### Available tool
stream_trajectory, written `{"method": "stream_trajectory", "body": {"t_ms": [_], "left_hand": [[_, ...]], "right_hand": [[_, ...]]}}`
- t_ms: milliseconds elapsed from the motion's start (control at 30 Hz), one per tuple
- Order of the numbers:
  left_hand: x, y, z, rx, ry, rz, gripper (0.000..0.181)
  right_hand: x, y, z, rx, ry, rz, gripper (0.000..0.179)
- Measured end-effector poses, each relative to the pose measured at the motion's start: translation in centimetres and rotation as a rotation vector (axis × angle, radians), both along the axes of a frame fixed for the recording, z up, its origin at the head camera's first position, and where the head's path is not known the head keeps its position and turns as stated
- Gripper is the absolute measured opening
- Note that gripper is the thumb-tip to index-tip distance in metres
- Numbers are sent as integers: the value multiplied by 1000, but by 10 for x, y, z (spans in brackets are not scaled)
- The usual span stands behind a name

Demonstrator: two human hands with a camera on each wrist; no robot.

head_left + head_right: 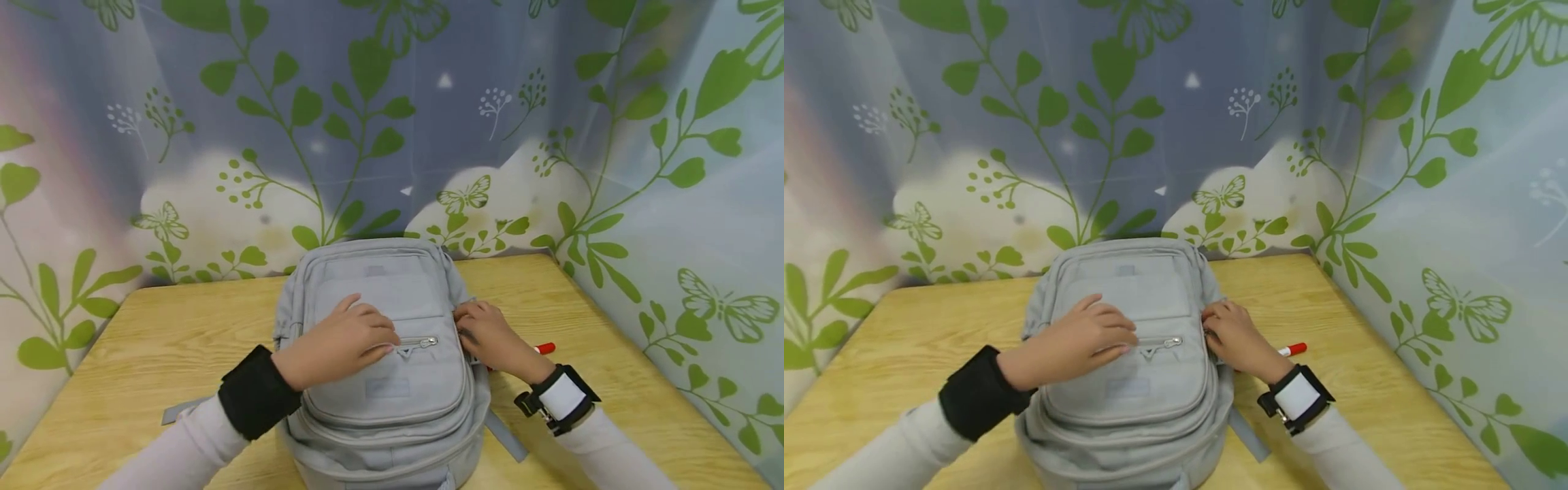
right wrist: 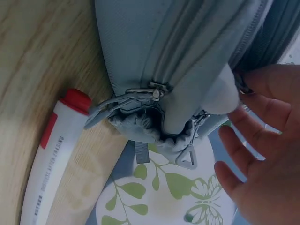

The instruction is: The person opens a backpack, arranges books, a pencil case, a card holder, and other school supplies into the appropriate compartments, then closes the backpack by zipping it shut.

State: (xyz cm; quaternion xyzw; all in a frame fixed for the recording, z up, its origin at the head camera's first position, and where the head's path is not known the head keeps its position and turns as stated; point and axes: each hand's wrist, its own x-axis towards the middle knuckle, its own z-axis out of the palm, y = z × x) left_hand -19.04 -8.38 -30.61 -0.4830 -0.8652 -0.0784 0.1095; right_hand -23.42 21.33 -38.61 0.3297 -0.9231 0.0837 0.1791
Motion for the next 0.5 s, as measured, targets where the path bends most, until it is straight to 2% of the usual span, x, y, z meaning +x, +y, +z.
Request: {"method": "stream_trajectory", "body": {"t_ms": [167, 267, 367, 500], "left_hand": [[-35, 12, -4, -108, 54, 15, 29], [-55, 15, -9, -176, 47, 52, 38], [-68, 18, -14, -231, -41, 106, 46], [-74, 22, -20, -281, -184, 174, 54]], "right_hand": [[9, 4, 6, -14, -8, -49, 9], [15, 6, 11, 3, 13, -72, 13], [20, 7, 12, 40, 37, -85, 17], [29, 8, 10, 62, -19, -138, 19]]}}
